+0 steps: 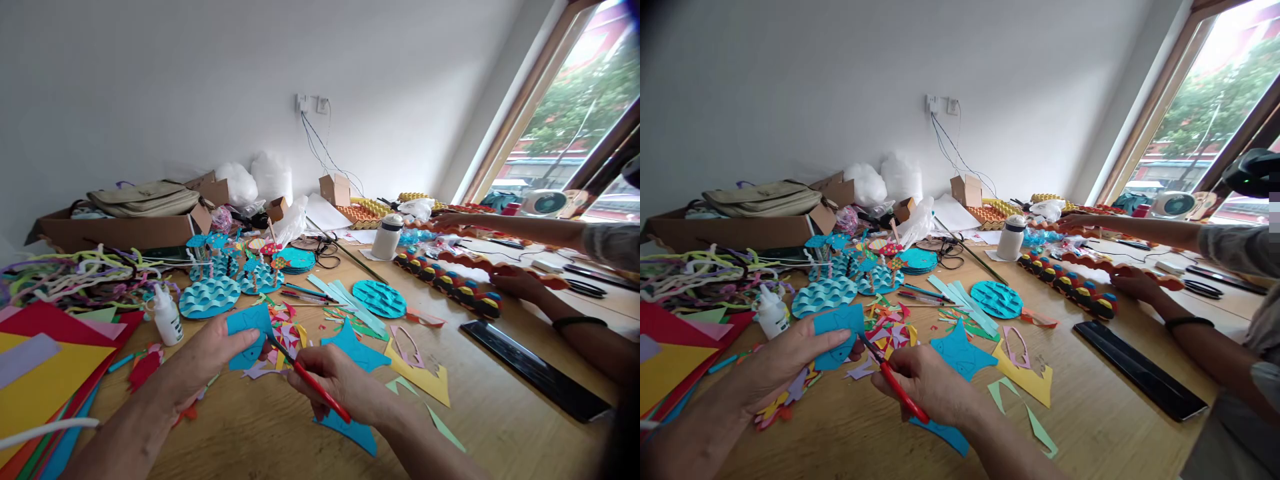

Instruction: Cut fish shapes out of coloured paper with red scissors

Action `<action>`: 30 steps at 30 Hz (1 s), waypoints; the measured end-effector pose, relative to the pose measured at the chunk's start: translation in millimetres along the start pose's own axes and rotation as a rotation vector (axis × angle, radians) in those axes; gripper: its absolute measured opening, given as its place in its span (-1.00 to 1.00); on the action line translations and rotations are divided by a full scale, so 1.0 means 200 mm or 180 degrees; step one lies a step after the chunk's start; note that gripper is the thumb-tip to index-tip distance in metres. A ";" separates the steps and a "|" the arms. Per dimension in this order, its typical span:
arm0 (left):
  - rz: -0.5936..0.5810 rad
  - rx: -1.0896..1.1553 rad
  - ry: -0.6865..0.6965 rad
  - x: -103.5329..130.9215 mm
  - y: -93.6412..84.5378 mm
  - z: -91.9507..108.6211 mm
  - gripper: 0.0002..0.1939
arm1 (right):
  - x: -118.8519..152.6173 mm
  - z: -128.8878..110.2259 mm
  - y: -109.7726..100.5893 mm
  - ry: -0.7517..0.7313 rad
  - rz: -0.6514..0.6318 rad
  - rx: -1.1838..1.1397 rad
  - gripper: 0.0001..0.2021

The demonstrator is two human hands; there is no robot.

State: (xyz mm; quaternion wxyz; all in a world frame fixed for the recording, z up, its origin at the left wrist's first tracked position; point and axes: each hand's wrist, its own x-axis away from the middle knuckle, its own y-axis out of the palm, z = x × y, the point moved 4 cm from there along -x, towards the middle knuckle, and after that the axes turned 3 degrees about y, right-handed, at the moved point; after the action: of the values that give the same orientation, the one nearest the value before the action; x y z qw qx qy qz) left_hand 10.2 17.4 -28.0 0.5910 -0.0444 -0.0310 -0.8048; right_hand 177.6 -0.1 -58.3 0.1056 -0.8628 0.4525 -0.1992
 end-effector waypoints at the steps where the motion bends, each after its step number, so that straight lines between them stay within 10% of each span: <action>1: -0.0054 -0.0025 0.0004 0.00 0.00 0.00 -0.82 | 0.00 0.00 0.00 -0.0020 -0.0014 -0.0002 -0.63; 30: -0.0881 -0.0052 -0.0286 0.01 -0.03 -0.03 -0.88 | 0.00 0.06 0.01 0.0052 -0.0480 -0.0146 -0.65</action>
State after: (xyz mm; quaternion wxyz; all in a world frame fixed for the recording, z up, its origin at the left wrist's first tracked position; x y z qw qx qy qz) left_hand 3.2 16.0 -33.6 0.4721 -0.0804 -0.0566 -0.8761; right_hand 180.8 -1.3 -70.2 0.0667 -0.8950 0.3914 -0.2031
